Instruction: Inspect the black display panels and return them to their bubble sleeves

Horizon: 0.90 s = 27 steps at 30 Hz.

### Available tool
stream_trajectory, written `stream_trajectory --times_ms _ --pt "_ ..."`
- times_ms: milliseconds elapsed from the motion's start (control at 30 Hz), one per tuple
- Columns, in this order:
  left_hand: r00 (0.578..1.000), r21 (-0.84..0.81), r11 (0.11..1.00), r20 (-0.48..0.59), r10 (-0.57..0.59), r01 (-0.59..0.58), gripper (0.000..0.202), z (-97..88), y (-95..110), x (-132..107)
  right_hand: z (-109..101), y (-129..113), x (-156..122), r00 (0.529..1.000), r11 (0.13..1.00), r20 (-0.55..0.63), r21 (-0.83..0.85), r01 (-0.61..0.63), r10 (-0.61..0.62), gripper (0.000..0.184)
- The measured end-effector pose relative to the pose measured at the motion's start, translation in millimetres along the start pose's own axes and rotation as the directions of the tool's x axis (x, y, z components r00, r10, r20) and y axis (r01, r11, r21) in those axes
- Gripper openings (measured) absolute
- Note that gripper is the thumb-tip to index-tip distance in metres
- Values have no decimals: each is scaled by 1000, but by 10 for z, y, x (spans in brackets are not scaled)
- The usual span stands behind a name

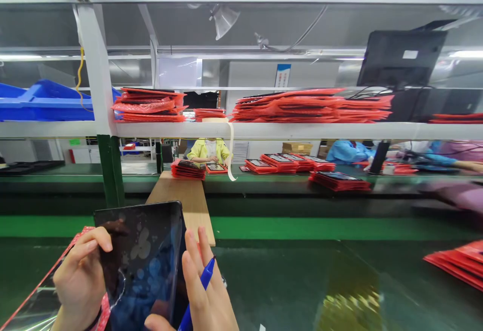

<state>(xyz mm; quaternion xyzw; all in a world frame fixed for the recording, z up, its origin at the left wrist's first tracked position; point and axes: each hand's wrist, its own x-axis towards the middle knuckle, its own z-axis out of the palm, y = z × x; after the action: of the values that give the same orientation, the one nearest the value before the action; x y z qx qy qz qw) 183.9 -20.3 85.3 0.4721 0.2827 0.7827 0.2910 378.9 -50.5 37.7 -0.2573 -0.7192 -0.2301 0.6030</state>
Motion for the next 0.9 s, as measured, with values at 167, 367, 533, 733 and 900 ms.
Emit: stream_trajectory --times_ms 167,367,533,733,900 --pt "1000 -3 1000 14 19 -19 20 1 7 -15 -86 16 64 986 993 141 -67 102 -92 80" --pt "995 -1 999 91 49 -49 20 5 25 -14 -206 7 106 981 993 155 26 118 -120 83" --pt "976 -22 996 202 86 -83 23 7 36 -34 -300 -26 74 988 995 138 72 65 -75 55" --pt "930 -60 995 355 96 -80 27 8 79 -71 -374 24 71 993 990 80 118 79 -88 39" --pt "928 -55 997 364 74 -58 25 18 85 -89 -405 37 97 997 993 31 101 68 -72 32"
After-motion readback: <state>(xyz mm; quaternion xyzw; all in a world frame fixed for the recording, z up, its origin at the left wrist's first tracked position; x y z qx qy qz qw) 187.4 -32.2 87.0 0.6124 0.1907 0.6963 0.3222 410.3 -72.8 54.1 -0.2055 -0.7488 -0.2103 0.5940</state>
